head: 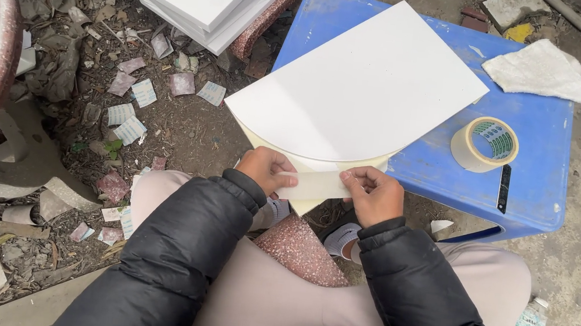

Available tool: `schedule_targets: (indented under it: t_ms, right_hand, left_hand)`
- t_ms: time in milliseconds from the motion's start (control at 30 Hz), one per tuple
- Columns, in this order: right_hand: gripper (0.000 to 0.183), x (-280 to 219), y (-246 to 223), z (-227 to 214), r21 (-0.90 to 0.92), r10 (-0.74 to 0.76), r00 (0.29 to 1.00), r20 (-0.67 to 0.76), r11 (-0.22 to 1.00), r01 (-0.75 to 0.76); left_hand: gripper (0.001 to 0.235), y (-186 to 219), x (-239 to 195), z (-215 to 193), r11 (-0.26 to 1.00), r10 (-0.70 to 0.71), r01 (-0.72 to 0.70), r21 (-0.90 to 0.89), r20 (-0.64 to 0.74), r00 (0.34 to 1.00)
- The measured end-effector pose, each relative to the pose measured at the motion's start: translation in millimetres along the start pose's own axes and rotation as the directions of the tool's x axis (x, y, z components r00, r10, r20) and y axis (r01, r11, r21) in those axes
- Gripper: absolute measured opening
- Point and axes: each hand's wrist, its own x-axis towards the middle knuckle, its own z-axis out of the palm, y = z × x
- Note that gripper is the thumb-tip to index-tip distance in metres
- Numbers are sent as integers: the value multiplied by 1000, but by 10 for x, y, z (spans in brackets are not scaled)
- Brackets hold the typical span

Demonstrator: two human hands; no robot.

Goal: Peeling protective film from a white board and applying tape to the edges for final inspection and cleaning.

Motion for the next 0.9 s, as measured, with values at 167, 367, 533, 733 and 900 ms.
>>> schedule_targets:
  t_ms: [167,367,533,733,900]
  right_hand:
    - [19,32,-19,130,-352,-130,986,-103,932,86]
    - [16,77,85,147,-390,-272,958,-86,895,219]
    - [15,177,210,136,-311,-238,967,-94,929,199]
    - [20,241,239,67,-253,-198,978,-73,952,174]
    - [20,263,220,17,-249,-77,997,-13,966,71]
  left_hand:
    - [33,-28,46,-22,998,25,-29,-53,-76,997]
    - [21,-108,217,-30,992,40,-18,122,-187,982]
    - [18,320,-4,-64,972,-42,88,218,-208,977]
    - [18,336,-48,-45,951,-40,114,288,-250,967]
    - [13,250,-22,-17,955,-18,100,279,-280,960]
